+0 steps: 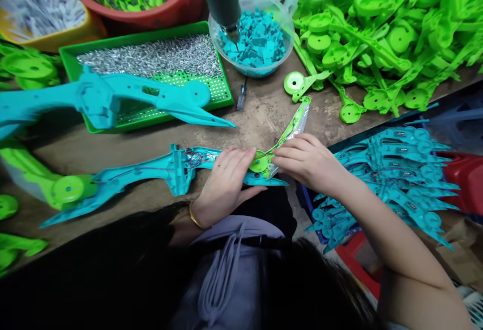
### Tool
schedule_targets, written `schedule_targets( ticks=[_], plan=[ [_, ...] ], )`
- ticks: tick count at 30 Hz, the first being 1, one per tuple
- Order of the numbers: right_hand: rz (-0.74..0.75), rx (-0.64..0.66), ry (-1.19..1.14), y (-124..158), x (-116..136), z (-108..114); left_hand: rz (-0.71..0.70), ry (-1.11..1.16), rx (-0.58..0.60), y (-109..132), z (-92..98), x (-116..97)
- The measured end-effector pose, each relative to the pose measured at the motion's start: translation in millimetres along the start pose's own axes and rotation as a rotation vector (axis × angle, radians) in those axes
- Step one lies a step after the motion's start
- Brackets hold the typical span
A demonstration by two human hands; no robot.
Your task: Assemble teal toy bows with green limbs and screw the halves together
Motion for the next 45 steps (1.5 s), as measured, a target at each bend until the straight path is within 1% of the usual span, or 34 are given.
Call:
schedule_targets(
  ticks=[7, 13, 17, 19, 21, 22, 24, 25, 26, 28, 31, 34, 37, 41, 45],
  plan=[
    [-0.022, -0.043, -0.014, -1, -3, 7, 0.003, 0.050, 0.006, -1, 0.8, 1],
    [-0.001, -0.014, -0.033, -6, -6, -1, 0.008, 0.059, 0.034, -2, 2.2, 1],
    [0.009, -0.047, -0.077, -3, -3, -4, 0.000, -0.048, 0.066, -4, 5.0, -5],
    [0.001, -0.062, -0.144, -1, -3, -3, -0.003, -0.115, 0.086, -5, 6.1, -8],
    [-0.050, -0.110, -0.238, 1, -12, 2, 0.000, -0.141, 0.104, -5, 6.8, -9],
    [-0.110, -0.169, -0.260, 3, -21, 6, 0.003, -0.143, 0.110, -6, 7.1, -10],
    [-0.285, -0.332, -0.218, 7, -45, 16, 0.003, -0.147, 0.114, -6, 7.7, -10],
    [-0.377, -0.393, -0.170, 9, -58, 19, 0.001, -0.153, 0.112, -6, 7.9, -10],
    [-0.460, -0.420, -0.122, 10, -70, 19, -0.001, -0.160, 0.110, -7, 7.9, -10],
    [-0.569, -0.385, -0.066, 9, -89, 15, -0.005, -0.173, 0.104, -7, 7.6, -11],
    [-0.644, -0.314, -0.026, 8, -101, 6, 0.002, -0.179, 0.087, -7, 6.6, -12],
    [-0.683, -0.302, -0.027, 11, -102, 4, 0.037, -0.181, 0.081, -6, 5.6, -12],
    [-0.696, -0.312, -0.077, 14, -102, 3, 0.064, -0.176, 0.091, -5, 4.6, -12],
    [-0.699, -0.337, -0.177, 14, -106, 1, 0.058, -0.169, 0.087, -3, 3.5, -12],
    [-0.753, -0.352, -0.252, 13, -111, 0, 0.056, -0.170, 0.069, -2, 1.7, -11]
  ],
)
Point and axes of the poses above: each hand's wrist, its own y-axis away from the middle knuckle, its own z-axis out of the back of the hand, x = y × z, the point moved 6 cm from there along -y, towards the middle knuckle, and after that the axes turned 13 degrees about x, right-handed, at the moved point
